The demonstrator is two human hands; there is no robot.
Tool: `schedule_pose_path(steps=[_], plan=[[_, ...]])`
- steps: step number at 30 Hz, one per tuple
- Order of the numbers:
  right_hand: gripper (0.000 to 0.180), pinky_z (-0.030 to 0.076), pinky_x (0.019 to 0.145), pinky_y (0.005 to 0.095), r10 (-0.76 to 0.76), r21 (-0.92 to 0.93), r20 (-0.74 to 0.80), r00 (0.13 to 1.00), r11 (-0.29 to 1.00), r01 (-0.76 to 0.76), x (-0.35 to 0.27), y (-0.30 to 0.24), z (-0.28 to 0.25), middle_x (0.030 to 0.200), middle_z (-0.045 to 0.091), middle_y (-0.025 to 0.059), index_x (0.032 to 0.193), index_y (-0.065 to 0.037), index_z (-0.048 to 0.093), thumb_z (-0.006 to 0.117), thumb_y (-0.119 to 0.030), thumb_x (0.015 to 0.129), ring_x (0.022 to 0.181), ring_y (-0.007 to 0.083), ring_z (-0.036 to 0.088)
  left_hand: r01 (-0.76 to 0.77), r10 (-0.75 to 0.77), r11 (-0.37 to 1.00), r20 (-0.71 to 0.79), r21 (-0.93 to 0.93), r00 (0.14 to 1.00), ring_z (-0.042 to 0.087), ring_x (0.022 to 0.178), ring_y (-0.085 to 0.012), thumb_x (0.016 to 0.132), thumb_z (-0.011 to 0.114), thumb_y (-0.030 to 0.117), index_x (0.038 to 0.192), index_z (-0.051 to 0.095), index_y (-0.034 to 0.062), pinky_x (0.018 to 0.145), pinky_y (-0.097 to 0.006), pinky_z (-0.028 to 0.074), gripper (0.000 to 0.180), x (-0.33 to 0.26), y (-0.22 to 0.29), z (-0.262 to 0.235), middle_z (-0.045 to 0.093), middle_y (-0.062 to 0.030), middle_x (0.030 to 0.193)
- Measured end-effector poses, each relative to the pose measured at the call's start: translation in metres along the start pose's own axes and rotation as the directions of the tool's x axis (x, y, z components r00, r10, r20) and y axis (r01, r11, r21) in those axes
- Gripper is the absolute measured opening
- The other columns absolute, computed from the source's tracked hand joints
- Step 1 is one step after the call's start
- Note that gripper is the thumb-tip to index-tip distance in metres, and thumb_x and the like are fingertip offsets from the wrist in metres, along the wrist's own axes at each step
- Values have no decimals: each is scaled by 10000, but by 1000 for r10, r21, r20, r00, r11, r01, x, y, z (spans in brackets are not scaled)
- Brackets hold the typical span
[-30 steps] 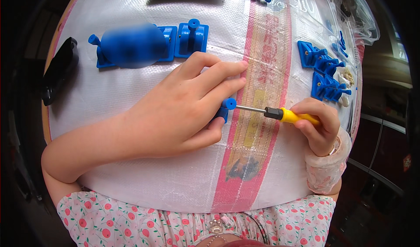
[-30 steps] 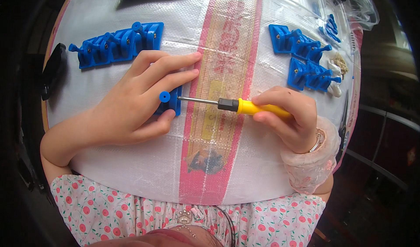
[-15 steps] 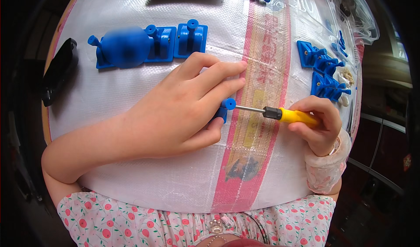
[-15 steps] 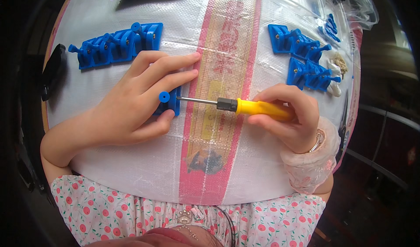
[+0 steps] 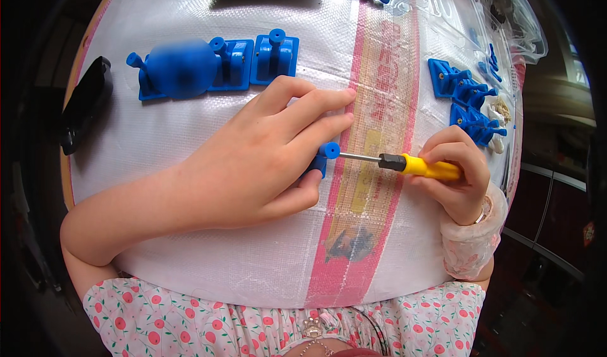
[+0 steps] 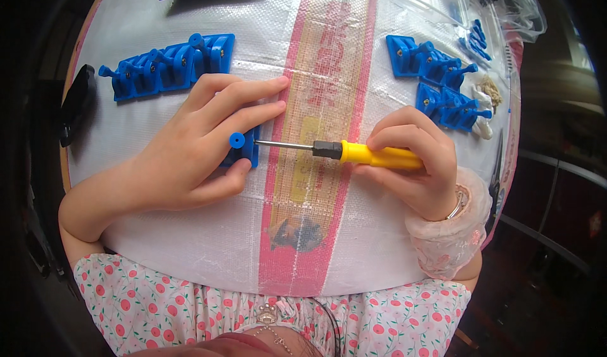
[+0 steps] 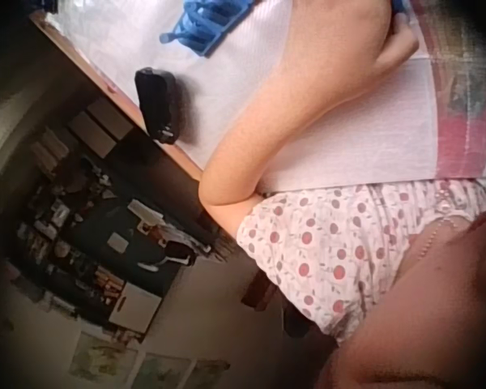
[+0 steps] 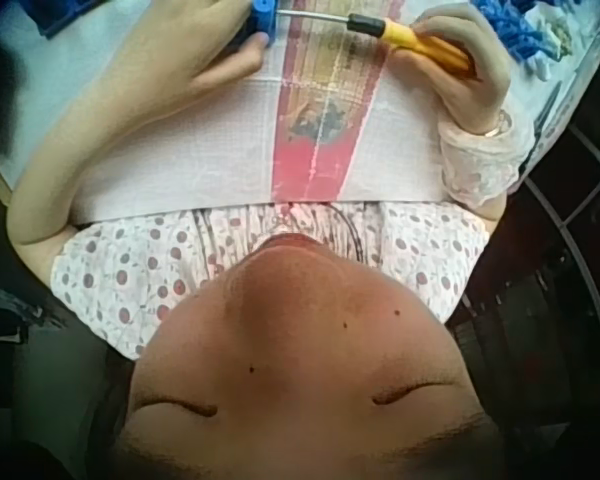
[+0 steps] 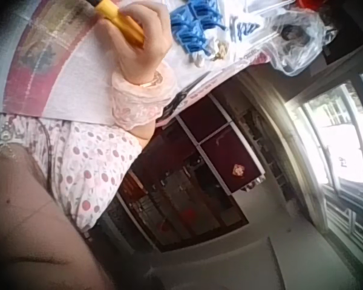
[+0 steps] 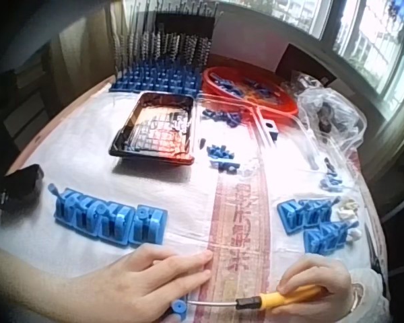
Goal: Assembling small blue plastic fixture components using a manual screwdriver.
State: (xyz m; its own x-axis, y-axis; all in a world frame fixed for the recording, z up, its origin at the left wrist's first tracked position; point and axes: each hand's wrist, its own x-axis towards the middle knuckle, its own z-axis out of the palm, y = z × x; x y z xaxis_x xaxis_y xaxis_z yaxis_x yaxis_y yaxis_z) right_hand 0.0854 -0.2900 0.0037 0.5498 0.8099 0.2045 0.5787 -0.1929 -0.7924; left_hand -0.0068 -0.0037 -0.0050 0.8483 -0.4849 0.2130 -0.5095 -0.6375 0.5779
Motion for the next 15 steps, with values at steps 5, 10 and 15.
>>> schedule_pose_path(steps=[5, 10, 15], plan=[[317, 463, 644, 258, 81, 25, 106, 991, 996, -84, -3, -1, -9, 877, 618, 117, 999, 11, 635, 789, -18, 724, 749, 189, 599, -2, 2, 1000, -1, 0, 1000, 422, 1183, -353, 692, 626, 45, 1295, 489, -4, 1025, -430, 381, 620, 0, 0, 0, 441, -152, 1402], [342, 470, 667, 266, -25, -12, 14, 1000, 1000, 25, 4, -4, 3, 904, 609, 115, 977, -7, 629, 805, 11, 684, 756, 199, 597, 0, 0, 1000, 1, 0, 1000, 424, 1179, -355, 690, 627, 45, 1289, 491, -6, 1022, -430, 383, 616, 0, 0, 0, 440, -153, 1403], [357, 479, 681, 272, -54, -8, -14, 998, 999, 54, 1, 0, 5, 921, 606, 115, 966, -18, 626, 805, 44, 663, 777, 198, 602, 6, -6, 1000, 4, 5, 1000, 418, 1187, -356, 693, 630, 49, 1285, 491, -5, 1024, -430, 380, 610, 0, 0, 0, 438, -154, 1405]])
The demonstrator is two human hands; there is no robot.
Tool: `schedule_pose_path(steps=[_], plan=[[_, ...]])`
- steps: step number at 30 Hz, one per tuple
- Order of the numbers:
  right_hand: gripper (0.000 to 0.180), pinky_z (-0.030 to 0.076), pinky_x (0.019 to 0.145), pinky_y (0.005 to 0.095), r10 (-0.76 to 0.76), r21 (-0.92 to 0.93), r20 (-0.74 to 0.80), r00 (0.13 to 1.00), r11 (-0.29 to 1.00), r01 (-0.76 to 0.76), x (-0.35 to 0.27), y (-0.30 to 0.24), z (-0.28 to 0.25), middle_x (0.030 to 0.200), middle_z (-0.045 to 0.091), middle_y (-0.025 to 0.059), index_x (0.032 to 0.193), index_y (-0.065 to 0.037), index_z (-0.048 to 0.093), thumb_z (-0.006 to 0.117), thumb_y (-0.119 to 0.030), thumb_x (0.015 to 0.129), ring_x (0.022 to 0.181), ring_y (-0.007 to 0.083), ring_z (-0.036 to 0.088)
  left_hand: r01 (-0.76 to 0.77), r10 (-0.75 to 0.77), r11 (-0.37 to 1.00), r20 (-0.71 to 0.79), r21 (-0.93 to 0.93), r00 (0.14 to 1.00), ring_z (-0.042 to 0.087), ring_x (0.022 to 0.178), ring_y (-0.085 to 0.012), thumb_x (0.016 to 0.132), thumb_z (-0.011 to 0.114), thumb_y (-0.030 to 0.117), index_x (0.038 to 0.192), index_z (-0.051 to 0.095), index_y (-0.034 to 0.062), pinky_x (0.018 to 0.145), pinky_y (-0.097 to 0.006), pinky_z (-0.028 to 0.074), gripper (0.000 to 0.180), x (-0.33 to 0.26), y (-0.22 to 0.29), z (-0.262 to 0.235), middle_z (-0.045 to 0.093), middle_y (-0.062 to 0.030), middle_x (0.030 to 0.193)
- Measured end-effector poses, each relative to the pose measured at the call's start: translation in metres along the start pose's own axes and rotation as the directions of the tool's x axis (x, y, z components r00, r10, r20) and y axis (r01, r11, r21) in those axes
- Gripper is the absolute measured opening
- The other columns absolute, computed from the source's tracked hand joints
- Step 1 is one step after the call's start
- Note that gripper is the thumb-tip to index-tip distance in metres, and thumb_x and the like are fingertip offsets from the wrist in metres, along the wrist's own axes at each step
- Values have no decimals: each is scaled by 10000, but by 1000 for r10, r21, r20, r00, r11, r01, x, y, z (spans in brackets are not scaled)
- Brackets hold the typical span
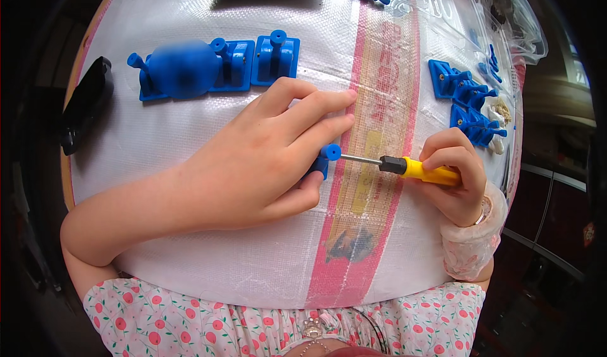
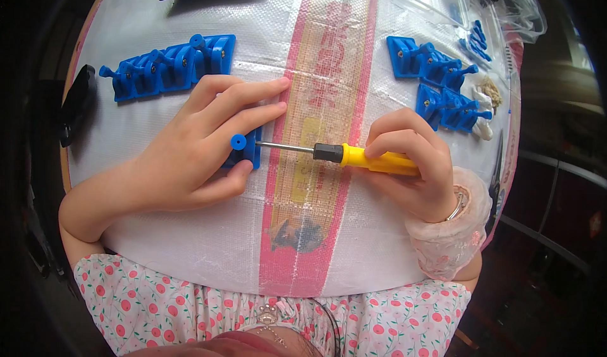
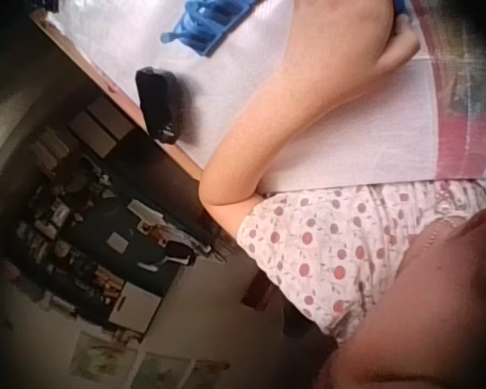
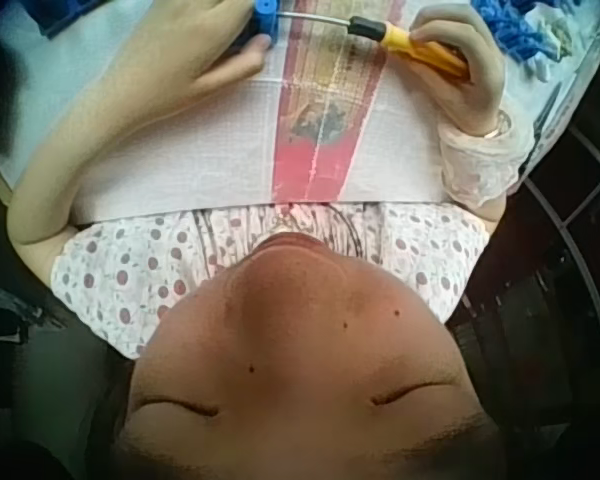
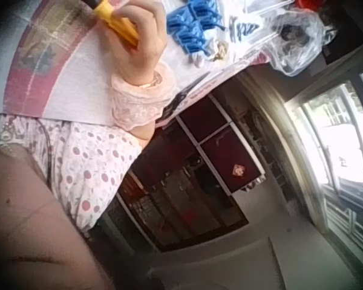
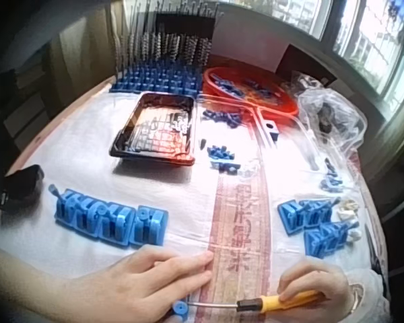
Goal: Assembling small blue plastic fixture components using a manual screwdriver.
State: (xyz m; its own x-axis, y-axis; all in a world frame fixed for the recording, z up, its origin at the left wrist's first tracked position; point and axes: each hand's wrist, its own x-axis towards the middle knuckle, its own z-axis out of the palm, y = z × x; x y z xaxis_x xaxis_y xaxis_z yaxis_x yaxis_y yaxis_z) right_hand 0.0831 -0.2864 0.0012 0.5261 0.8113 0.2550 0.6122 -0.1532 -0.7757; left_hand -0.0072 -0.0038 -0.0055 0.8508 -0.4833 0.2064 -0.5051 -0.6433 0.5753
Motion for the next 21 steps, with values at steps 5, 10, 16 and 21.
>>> schedule_pose_path(steps=[5, 10, 16, 21], plan=[[300, 482, 669, 263, 82, 73, 17, 996, 994, -83, 0, -1, -7, 890, 643, 125, 969, 2, 651, 796, 15, 707, 778, 198, 627, 0, 0, 1000, 7, -8, 1000, 411, 1196, -358, 702, 641, 63, 1293, 484, 1, 1030, -433, 375, 615, 0, 0, 0, 430, -152, 1415], [297, 476, 664, 262, 162, 86, 53, 985, 982, -166, -3, -3, -12, 880, 658, 127, 981, 16, 655, 802, -33, 728, 764, 201, 635, 2, -2, 1000, 13, -4, 1000, 409, 1200, -358, 710, 651, 80, 1291, 483, 11, 1029, -434, 376, 609, -1, 1, -1, 422, -150, 1425], [329, 465, 664, 263, 47, 23, 38, 998, 999, -48, 1, -1, -4, 862, 617, 108, 957, -12, 624, 816, -16, 691, 735, 189, 607, 2, -2, 1000, 15, 18, 1000, 419, 1194, -353, 709, 662, 98, 1287, 482, 14, 1027, -429, 376, 611, -1, 2, 0, 416, -152, 1430], [318, 461, 644, 255, 30, -3, -4, 1000, 1000, -30, 2, -1, -4, 846, 586, 96, 897, -28, 613, 829, -15, 663, 716, 181, 587, -1, 0, 999, 14, 33, 1000, 425, 1194, -349, 705, 668, 106, 1291, 476, 13, 1028, -425, 376, 624, -1, 2, 1, 414, -152, 1430]])
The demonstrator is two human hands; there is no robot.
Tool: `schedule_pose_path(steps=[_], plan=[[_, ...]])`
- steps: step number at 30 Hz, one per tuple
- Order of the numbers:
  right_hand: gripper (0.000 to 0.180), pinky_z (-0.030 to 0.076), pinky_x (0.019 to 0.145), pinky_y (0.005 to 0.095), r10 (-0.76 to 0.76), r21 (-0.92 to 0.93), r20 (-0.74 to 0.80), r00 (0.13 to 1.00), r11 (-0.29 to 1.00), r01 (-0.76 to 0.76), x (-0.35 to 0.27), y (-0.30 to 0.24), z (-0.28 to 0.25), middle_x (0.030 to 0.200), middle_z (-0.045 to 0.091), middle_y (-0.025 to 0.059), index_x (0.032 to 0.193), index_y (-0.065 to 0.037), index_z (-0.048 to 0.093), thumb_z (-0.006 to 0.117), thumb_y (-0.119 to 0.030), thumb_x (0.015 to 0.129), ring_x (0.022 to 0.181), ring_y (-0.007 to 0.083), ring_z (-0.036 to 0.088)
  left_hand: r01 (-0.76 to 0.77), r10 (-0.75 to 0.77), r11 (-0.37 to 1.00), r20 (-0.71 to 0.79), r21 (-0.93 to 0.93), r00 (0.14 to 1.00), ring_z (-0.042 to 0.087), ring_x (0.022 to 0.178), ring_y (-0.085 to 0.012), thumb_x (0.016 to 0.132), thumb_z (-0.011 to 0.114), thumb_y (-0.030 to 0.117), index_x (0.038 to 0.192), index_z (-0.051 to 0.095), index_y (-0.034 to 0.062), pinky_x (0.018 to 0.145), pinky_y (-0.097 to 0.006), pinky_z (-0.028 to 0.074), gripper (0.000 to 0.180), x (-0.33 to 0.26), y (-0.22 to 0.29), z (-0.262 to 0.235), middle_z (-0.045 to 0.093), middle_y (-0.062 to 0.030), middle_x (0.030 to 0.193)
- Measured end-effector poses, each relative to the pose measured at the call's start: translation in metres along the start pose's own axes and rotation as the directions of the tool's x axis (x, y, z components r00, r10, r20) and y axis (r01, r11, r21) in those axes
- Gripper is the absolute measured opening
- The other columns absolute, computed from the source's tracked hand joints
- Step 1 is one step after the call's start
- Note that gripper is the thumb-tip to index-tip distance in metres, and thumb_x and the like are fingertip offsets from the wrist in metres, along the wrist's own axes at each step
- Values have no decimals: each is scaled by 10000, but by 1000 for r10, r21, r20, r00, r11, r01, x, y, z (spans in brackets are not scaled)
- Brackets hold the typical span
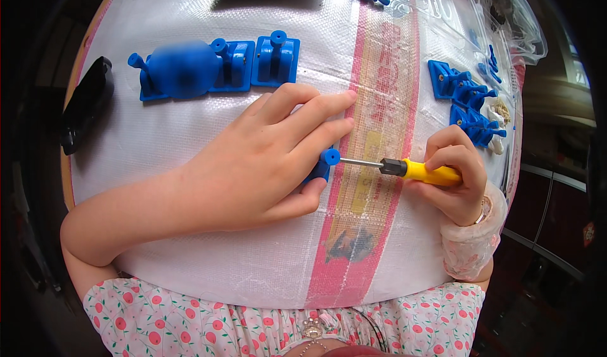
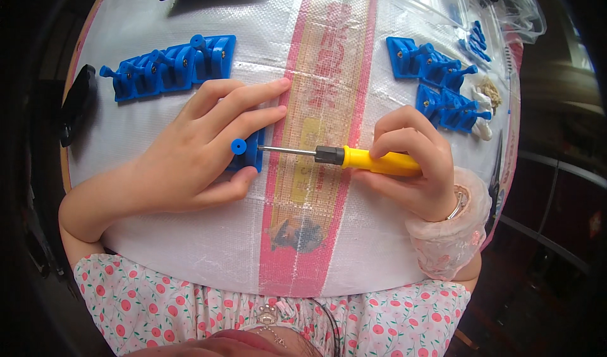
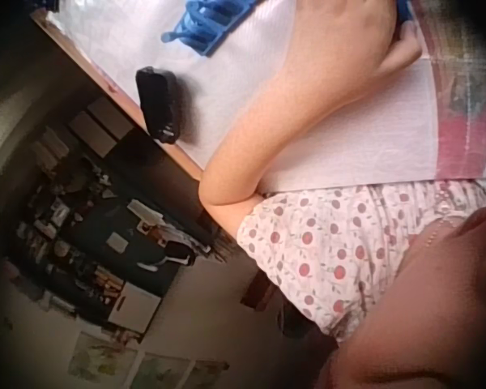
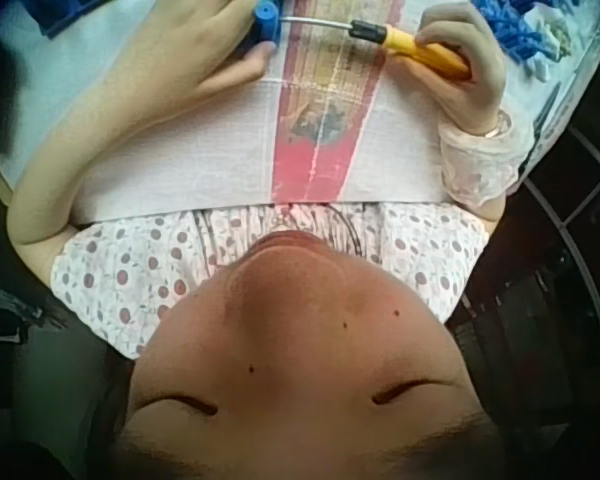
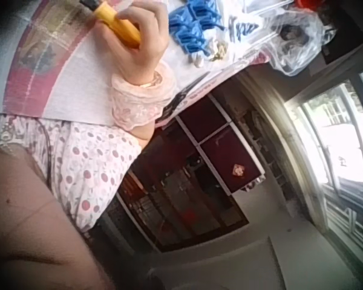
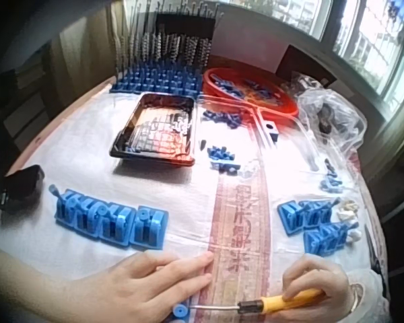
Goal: Assembling small blue plastic fixture components using a manual screwdriver.
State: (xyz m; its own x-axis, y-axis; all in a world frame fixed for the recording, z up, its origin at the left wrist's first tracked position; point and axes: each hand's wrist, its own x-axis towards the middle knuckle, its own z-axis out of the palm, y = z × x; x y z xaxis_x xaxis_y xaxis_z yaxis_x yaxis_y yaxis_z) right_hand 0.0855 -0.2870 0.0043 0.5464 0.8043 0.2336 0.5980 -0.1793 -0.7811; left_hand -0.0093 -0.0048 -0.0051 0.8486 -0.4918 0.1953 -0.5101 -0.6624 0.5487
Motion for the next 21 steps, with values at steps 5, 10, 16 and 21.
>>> schedule_pose_path(steps=[5, 10, 16, 21], plan=[[301, 463, 618, 251, 47, 21, 62, 997, 999, -49, -2, 1, -6, 868, 604, 108, 923, -13, 640, 828, -55, 691, 727, 183, 599, 10, -10, 1000, 6, 4, 1000, 421, 1202, -350, 699, 671, 104, 1293, 472, 13, 1031, -428, 375, 633, 0, 0, 0, 411, -150, 1430], [309, 465, 636, 254, 27, 25, 60, 998, 999, -28, 0, -1, -7, 881, 605, 112, 952, -10, 648, 824, -69, 705, 752, 188, 602, 5, -5, 1000, 1, 0, 1000, 418, 1202, -351, 697, 669, 101, 1293, 472, 13, 1033, -431, 373, 634, 1, 0, 1, 411, -148, 1431], [332, 464, 661, 256, 42, 13, -4, 999, 999, -42, -1, -3, 1, 902, 580, 109, 969, -16, 654, 829, -53, 690, 790, 193, 591, 9, -9, 1000, 9, 2, 1000, 412, 1208, -354, 701, 664, 106, 1294, 470, 13, 1041, -433, 366, 631, 0, 0, 0, 408, -151, 1433], [343, 467, 650, 258, -23, -30, 54, 998, 999, 25, -1, 1, -3, 909, 604, 117, 992, 0, 665, 827, -56, 695, 779, 191, 606, 3, -3, 1000, 13, -2, 1000, 409, 1211, -355, 700, 664, 108, 1297, 468, 14, 1042, -436, 366, 635, 1, 0, 0, 407, -152, 1434]])
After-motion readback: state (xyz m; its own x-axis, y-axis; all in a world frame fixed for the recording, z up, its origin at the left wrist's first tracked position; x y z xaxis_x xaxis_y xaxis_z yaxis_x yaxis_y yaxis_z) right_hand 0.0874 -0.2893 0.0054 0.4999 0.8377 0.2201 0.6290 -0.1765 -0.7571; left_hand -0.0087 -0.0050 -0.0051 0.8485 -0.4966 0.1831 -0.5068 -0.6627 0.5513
